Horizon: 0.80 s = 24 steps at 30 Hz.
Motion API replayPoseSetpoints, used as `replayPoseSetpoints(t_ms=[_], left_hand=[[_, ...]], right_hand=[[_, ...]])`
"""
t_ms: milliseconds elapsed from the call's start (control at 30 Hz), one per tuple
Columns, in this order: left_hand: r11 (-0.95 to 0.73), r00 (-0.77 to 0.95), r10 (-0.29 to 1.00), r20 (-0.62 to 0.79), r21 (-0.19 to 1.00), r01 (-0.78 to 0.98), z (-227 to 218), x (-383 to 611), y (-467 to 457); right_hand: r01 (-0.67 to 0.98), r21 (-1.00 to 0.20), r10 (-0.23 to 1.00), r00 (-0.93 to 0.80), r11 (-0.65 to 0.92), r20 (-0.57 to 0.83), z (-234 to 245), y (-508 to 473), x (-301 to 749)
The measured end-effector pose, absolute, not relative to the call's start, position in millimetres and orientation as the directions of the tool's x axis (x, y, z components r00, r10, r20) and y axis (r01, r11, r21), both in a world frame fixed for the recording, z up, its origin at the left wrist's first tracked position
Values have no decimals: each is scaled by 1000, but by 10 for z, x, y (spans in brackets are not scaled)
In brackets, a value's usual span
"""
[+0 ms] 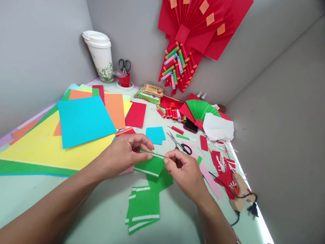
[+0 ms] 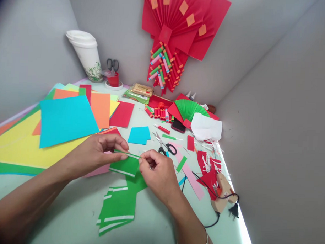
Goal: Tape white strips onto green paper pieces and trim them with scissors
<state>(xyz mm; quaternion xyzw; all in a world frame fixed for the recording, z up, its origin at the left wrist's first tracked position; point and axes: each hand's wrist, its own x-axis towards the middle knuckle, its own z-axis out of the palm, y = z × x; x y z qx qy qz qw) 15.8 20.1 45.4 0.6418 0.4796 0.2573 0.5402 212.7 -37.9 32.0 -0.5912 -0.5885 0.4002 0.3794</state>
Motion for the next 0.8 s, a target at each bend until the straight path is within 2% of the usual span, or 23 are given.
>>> replayPoseSetpoints(t_ms=[200,300,567,800], left_hand=[[85,451,866,-216,953,292,433,93,253],[49,488,850,-198,952,301,440,93,248],[-72,524,825,-211,880,469,465,176,191],[-105,558,812,-175,895,434,465,182,178]], right_hand=[[398,-917,999,-23,-13,-24,315,-369,2152],[405,-914,999,-44,8,-10,304,-374,2142],[458,-875,974,-217,159,64,270,-399,2147],[495,-857,966,-257,144,14,262,-417,2192]])
